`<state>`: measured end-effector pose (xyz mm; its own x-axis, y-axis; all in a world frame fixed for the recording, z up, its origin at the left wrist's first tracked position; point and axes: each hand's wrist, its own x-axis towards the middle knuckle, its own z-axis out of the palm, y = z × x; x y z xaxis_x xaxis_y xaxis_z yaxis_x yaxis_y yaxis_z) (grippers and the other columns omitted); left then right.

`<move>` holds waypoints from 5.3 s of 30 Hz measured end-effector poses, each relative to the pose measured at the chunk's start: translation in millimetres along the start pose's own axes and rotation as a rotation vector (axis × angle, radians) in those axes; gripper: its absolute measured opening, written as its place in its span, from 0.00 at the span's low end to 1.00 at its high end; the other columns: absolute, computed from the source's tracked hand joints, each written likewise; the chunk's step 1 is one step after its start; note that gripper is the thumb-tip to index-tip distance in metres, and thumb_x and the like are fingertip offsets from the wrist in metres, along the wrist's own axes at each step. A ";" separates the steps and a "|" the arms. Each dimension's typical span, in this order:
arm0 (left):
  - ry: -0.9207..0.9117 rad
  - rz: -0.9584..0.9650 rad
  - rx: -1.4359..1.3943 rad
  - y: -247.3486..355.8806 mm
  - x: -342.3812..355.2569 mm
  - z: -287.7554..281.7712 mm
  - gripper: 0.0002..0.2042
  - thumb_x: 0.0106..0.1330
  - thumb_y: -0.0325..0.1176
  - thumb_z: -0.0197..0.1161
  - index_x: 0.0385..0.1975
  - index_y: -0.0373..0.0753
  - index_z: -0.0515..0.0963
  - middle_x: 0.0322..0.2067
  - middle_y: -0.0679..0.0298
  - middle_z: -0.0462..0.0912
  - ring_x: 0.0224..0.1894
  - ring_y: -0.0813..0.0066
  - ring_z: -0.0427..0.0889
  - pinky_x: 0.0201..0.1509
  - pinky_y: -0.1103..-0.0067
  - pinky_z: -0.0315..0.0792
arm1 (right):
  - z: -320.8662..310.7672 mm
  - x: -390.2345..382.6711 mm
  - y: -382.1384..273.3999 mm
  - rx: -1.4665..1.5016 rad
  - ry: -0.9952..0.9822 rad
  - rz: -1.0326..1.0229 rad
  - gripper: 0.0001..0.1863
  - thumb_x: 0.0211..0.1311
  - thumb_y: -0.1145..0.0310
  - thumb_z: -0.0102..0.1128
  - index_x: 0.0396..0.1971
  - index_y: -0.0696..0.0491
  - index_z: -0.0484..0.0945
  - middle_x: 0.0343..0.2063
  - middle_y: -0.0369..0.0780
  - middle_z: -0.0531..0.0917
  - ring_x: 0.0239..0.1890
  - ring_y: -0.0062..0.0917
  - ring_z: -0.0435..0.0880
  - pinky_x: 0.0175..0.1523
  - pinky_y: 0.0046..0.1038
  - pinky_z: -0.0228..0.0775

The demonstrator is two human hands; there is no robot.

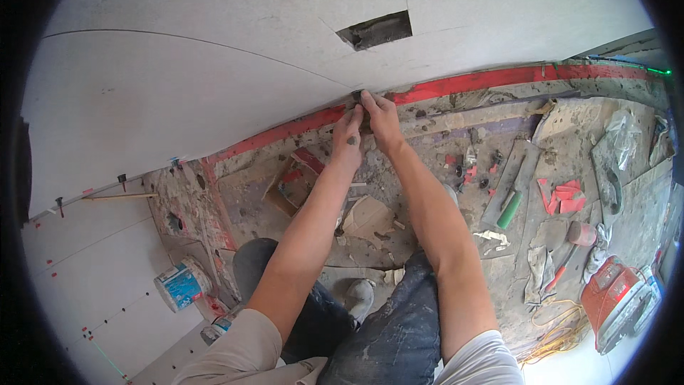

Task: Installing leveling spacers and plumb lines for wall tiling, followed by measuring with a tape measure.

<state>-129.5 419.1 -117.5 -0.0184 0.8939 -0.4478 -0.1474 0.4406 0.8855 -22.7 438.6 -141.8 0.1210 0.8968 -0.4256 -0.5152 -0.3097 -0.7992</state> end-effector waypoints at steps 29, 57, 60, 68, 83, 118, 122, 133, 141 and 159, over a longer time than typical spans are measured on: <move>0.372 0.118 1.211 45.3 21.4 43.5 0.30 0.63 0.59 0.71 0.37 0.30 0.89 0.44 0.38 0.90 0.50 0.39 0.89 0.59 0.52 0.80 | 3.8 -31.5 -4.7 -0.651 0.158 -0.286 0.08 0.61 0.69 0.67 0.31 0.60 0.84 0.30 0.58 0.83 0.38 0.59 0.85 0.41 0.49 0.76; -0.307 0.018 0.647 76.6 -164.5 10.7 0.31 0.74 0.61 0.66 0.56 0.34 0.86 0.50 0.47 0.91 0.54 0.51 0.90 0.61 0.62 0.79 | -115.5 -245.7 -155.6 -0.787 0.245 -0.105 0.14 0.74 0.62 0.69 0.44 0.60 0.86 0.38 0.43 0.89 0.38 0.31 0.85 0.44 0.35 0.76; -0.431 0.005 0.167 97.6 -190.8 37.2 0.26 0.80 0.54 0.63 0.56 0.32 0.85 0.48 0.57 0.92 0.49 0.66 0.89 0.57 0.67 0.80 | -59.0 -259.8 -200.7 -0.418 0.050 -0.075 0.14 0.78 0.62 0.66 0.41 0.60 0.87 0.29 0.35 0.87 0.33 0.19 0.80 0.40 0.27 0.71; -0.444 -0.108 -0.401 252.1 -257.7 57.4 0.15 0.79 0.39 0.68 0.52 0.32 0.88 0.45 0.65 0.91 0.43 0.79 0.87 0.49 0.79 0.80 | 39.6 -297.5 -355.5 -0.803 -0.121 -0.304 0.14 0.77 0.64 0.67 0.50 0.60 0.86 0.34 0.33 0.85 0.37 0.17 0.80 0.43 0.26 0.74; -0.489 0.569 0.222 435.2 -297.2 -6.3 0.14 0.74 0.37 0.75 0.50 0.33 0.88 0.39 0.66 0.92 0.41 0.85 0.87 0.46 0.81 0.80 | 182.7 -404.1 -461.4 -0.889 -0.092 -0.666 0.19 0.80 0.56 0.62 0.42 0.60 0.86 0.25 0.43 0.86 0.29 0.26 0.87 0.37 0.33 0.77; 0.549 1.042 0.410 1009.3 -506.2 134.9 0.08 0.67 0.24 0.77 0.39 0.34 0.84 0.36 0.58 0.89 0.38 0.66 0.90 0.45 0.73 0.81 | 279.2 -565.5 -809.4 -0.902 -0.063 -0.275 0.17 0.76 0.61 0.69 0.32 0.62 0.86 0.18 0.39 0.84 0.22 0.18 0.82 0.30 0.27 0.75; 0.575 0.982 0.359 997.1 -512.9 143.3 0.08 0.66 0.23 0.78 0.40 0.34 0.84 0.38 0.60 0.89 0.39 0.73 0.89 0.46 0.77 0.80 | 270.8 -559.3 -833.2 -1.031 -0.151 -0.213 0.15 0.73 0.63 0.71 0.32 0.61 0.86 0.19 0.45 0.84 0.20 0.25 0.82 0.31 0.32 0.74; 0.691 0.932 0.457 993.4 -524.6 162.3 0.09 0.66 0.24 0.78 0.40 0.35 0.83 0.37 0.61 0.89 0.36 0.76 0.88 0.38 0.77 0.78 | 303.8 -511.1 -892.8 -1.046 -0.224 -0.269 0.13 0.75 0.64 0.68 0.36 0.60 0.88 0.21 0.43 0.87 0.22 0.23 0.83 0.33 0.30 0.75; 0.769 0.975 0.583 1013.9 -529.3 165.5 0.10 0.63 0.22 0.78 0.39 0.37 0.82 0.35 0.58 0.87 0.36 0.61 0.87 0.38 0.69 0.80 | 308.5 -491.2 -897.2 -1.065 -0.364 -0.266 0.17 0.74 0.61 0.69 0.30 0.60 0.84 0.18 0.48 0.83 0.21 0.36 0.85 0.31 0.35 0.74; 0.345 0.311 -0.370 1019.3 -539.1 192.7 0.14 0.75 0.38 0.75 0.41 0.32 0.86 0.31 0.63 0.89 0.31 0.82 0.87 0.36 0.80 0.82 | 336.1 -495.8 -897.2 -1.044 -0.438 -0.389 0.14 0.73 0.60 0.68 0.38 0.58 0.86 0.25 0.51 0.85 0.28 0.45 0.86 0.36 0.40 0.76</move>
<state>-79.3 402.2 1050.4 -0.4277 0.8706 -0.2431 -0.4174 0.0483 0.9074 94.3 378.0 928.9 -0.2875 0.9559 -0.0597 0.4540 0.0812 -0.8873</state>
